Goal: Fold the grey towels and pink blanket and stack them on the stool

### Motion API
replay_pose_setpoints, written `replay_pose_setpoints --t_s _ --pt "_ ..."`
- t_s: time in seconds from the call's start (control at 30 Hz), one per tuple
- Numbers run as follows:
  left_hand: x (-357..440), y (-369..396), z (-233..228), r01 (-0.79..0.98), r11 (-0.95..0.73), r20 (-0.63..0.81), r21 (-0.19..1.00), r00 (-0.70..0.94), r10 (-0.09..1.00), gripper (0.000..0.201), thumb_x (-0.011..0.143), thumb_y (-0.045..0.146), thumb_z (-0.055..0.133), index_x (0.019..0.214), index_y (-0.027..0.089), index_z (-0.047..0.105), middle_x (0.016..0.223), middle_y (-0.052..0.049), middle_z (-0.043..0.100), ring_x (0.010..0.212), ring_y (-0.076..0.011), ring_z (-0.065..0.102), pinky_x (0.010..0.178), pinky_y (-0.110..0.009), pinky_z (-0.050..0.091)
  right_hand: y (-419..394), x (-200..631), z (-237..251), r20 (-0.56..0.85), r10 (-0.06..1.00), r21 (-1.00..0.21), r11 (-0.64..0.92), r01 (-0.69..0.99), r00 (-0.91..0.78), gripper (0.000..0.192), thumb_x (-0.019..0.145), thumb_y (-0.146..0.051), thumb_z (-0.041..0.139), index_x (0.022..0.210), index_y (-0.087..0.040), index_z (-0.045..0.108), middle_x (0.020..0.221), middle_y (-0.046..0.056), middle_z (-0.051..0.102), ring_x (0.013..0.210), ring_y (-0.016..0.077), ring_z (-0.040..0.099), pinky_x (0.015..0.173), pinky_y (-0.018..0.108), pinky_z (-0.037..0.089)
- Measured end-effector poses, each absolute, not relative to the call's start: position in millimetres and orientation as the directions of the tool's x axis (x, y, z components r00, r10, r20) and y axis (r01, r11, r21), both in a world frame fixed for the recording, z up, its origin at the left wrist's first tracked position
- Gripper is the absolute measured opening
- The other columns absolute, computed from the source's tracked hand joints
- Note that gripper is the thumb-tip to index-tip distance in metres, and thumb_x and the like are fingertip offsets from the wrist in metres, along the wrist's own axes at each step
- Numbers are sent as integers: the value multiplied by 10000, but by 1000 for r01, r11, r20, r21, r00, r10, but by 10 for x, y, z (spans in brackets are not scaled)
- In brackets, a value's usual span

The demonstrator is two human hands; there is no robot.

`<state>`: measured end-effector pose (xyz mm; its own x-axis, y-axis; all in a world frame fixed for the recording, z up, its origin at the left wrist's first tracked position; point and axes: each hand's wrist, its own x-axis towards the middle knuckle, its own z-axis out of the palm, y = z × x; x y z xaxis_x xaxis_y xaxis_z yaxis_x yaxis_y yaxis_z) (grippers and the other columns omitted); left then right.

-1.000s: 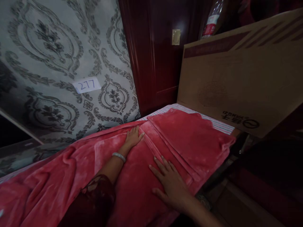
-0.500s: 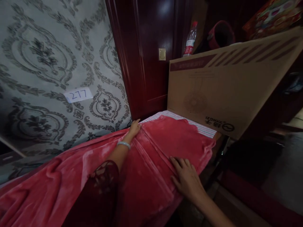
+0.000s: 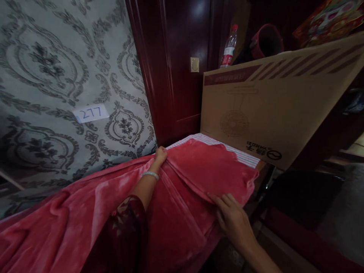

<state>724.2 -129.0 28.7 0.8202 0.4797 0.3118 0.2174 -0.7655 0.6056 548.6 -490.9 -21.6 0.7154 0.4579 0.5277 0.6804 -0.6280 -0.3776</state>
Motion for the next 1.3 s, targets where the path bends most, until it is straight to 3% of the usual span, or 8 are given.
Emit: replay_pose_setpoints --t_s 0.13,0.37,0.5,0.7,0.87,0.97,1.13,1.3 --pt "7105 -1262 317 273 -778 257 567 838 481 180 711 106 610 865 153 692 776 -103 704 795 -278 680 710 -349 515 -4890 5342 -164 408 541 -417 -606 677 736 462 883 -121 451 1229 -256 726 1201 99 700 1118 267 628 965 438 526" --pt "7101 -1719 562 53 -944 442 326 874 202 546 893 367 565 1408 186 565 1554 -178 448 1453 -382 359 1182 -536 290 -4863 5620 339 373 515 -427 -644 635 772 496 969 -382 519 1425 -200 588 1392 151 608 1281 321 540 1075 517 435" --pt "7006 -1870 347 65 -990 196 123 977 89 704 925 585 501 1550 272 417 1671 -116 279 1529 -431 198 1212 -635 161 -4706 5792 101 214 611 -315 -695 646 762 674 916 -495 601 1543 -307 442 1648 81 322 1523 406 173 1175 698 150" --pt "6989 -1785 213 149 -989 -3 23 989 149 770 956 670 348 1623 310 217 1711 -89 130 1544 -407 176 1213 -636 177 -4674 5772 -216 87 648 -344 -694 633 757 697 965 -633 455 1589 -347 333 1692 33 183 1558 364 9 1199 668 -1" --pt "6975 -2044 530 148 -989 -13 -22 989 148 808 933 706 367 1604 260 303 1688 -139 203 1536 -430 182 1207 -645 183 -4774 5902 189 89 675 -396 -651 648 733 612 973 -559 505 1522 -290 480 1594 86 424 1499 330 303 1212 574 185" --pt "6846 -2400 594 -47 -997 134 -68 989 -56 765 939 689 395 1590 291 336 1687 -114 229 1550 -418 130 1223 -638 121 -4832 6166 470 218 555 -363 -718 594 803 511 1031 -377 418 1505 -206 505 1457 119 582 1382 258 483 1208 456 246" --pt "6643 -2705 280 -197 -978 91 -75 975 -204 824 895 731 464 1598 336 298 1704 -93 166 1545 -461 73 1195 -709 89 -4906 6574 287 229 395 -204 -874 441 890 630 995 -494 499 1577 -281 382 1666 87 269 1535 391 166 1188 656 159" --pt "6608 -2625 72 -183 -982 53 -35 981 -185 841 901 739 444 1609 323 265 1705 -109 135 1547 -461 56 1181 -734 80 -4931 6630 -127 211 400 -92 -900 426 892 628 1012 -576 418 1576 -304 377 1664 73 271 1533 396 171 1182 681 139"
